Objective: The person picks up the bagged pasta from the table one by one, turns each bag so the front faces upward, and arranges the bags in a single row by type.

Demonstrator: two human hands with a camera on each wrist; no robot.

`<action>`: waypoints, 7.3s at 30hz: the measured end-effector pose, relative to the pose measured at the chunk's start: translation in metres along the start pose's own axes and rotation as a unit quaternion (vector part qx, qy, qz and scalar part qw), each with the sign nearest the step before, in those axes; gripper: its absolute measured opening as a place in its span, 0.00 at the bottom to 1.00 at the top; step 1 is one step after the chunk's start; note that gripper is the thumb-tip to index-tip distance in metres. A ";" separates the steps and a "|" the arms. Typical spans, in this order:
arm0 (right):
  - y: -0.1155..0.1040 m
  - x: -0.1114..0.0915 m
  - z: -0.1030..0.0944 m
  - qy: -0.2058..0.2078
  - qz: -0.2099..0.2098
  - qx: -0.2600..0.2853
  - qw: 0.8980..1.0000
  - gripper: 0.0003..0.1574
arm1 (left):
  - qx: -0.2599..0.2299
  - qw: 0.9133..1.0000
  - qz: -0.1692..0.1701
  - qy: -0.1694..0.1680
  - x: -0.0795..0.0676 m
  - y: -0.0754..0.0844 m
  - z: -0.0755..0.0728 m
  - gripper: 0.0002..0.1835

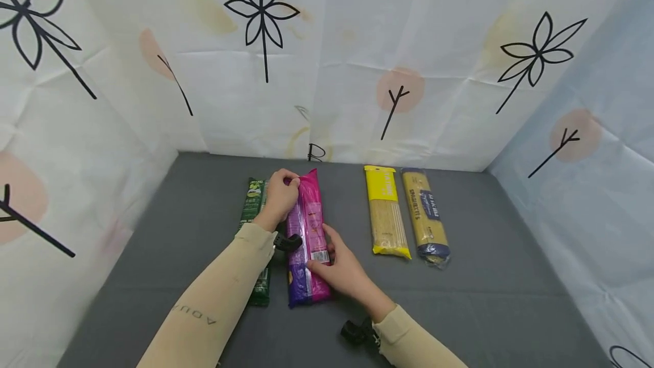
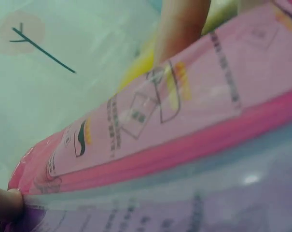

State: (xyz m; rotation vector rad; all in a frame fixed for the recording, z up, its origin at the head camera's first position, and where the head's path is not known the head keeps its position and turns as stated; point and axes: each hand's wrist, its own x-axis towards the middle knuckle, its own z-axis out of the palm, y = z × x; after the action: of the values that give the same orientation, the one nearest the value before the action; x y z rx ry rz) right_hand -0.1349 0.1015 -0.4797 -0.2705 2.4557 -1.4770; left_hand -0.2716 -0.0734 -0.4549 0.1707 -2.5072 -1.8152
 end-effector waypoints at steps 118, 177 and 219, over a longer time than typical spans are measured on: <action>-0.023 -0.003 -0.029 0.170 -0.222 -0.377 0.883 0.44 | -0.221 0.971 -0.079 -0.037 -0.038 0.046 -0.006 0.34; -0.027 -0.007 -0.030 0.088 -0.022 0.120 0.989 0.33 | -0.105 0.984 0.033 -0.140 -0.042 0.021 0.006 0.32; 0.001 0.035 -0.035 0.131 0.103 -0.009 0.986 0.42 | 0.048 0.979 0.004 -0.198 -0.048 -0.030 0.043 0.40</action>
State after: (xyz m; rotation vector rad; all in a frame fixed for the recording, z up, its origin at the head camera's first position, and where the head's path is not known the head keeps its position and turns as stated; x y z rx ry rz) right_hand -0.1793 0.1208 -0.4690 0.1832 2.6027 -1.4814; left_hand -0.2261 -0.0360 -0.4951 -0.2218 -2.8503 -1.8841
